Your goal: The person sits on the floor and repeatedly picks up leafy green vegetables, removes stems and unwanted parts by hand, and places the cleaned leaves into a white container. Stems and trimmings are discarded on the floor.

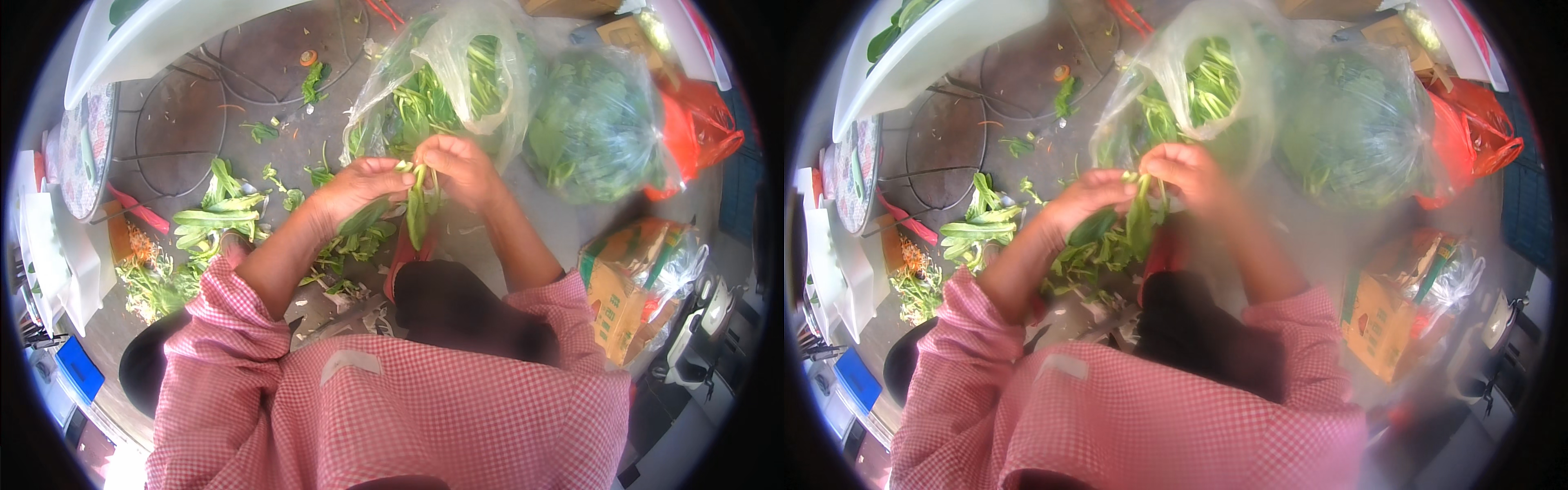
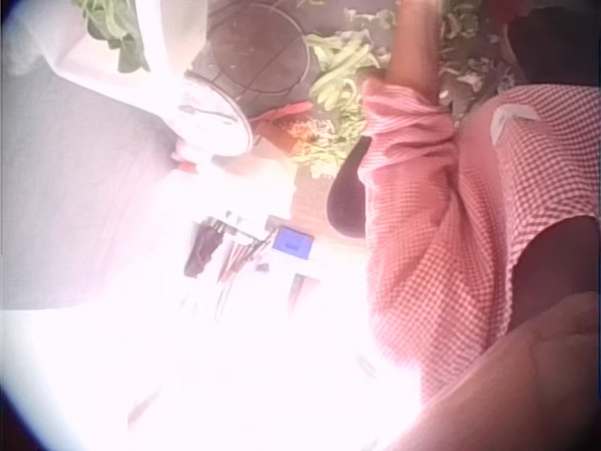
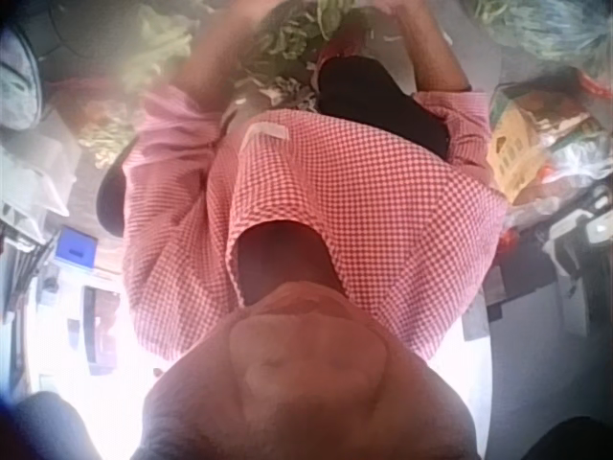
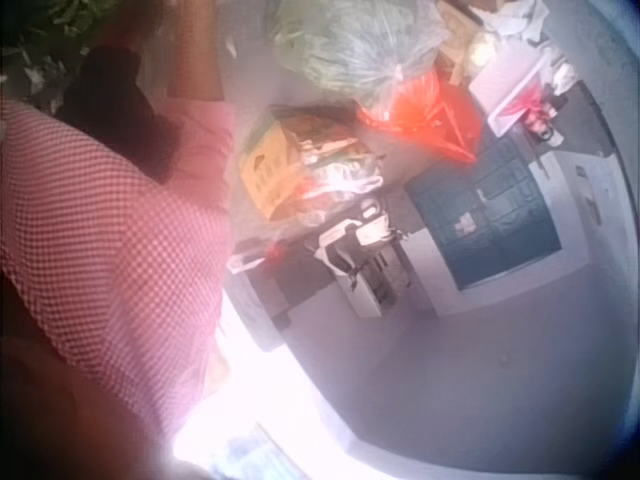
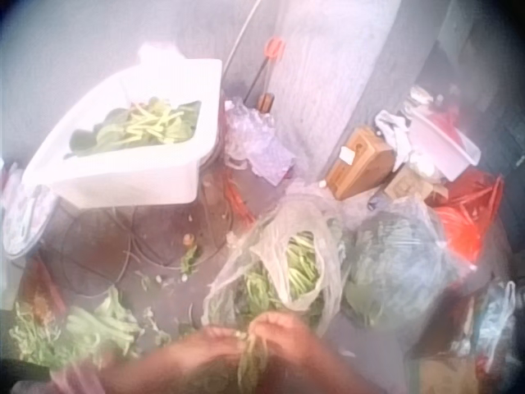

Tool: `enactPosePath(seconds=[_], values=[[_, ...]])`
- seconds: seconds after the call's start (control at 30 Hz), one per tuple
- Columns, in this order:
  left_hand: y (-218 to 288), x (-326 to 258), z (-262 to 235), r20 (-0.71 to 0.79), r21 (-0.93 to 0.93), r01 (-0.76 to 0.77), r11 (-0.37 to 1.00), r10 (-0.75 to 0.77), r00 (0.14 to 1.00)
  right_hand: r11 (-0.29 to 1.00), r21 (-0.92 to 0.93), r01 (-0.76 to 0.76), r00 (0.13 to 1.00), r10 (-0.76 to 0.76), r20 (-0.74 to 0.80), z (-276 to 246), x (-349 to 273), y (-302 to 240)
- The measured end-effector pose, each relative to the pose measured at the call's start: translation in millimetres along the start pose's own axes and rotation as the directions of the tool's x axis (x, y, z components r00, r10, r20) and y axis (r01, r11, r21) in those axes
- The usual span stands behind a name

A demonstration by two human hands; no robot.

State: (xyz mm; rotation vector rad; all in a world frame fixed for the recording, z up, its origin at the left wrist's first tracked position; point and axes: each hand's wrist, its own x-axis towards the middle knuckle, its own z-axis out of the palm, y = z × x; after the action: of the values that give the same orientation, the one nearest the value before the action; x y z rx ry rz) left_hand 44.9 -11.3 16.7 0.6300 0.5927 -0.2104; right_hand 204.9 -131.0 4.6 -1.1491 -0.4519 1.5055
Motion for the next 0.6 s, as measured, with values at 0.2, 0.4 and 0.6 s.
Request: enactPosePath(seconds=[0.2,0.4,0.6], values=[[19.2,-2.7,-31.0,0.114,0.766,-0.033,0.642,-0.085,0.99,0.815,-0.579,-0.033,0.987,0.118,0.11,4.7,1.2,0.1],[4.8,-10.5,-33.1,-0.025,0.706,-0.085,0.703,0.144,0.989,0.816,-0.578,-0.032,0.987,-0.067,-0.148,8.5,4.1,16.2],[-27.7,11.1,-15.8,-0.161,0.698,-0.109,0.707,0.304,0.939,0.728,-0.681,0.076,0.958,-0.244,-0.154,11.5,7.2,20.4]])
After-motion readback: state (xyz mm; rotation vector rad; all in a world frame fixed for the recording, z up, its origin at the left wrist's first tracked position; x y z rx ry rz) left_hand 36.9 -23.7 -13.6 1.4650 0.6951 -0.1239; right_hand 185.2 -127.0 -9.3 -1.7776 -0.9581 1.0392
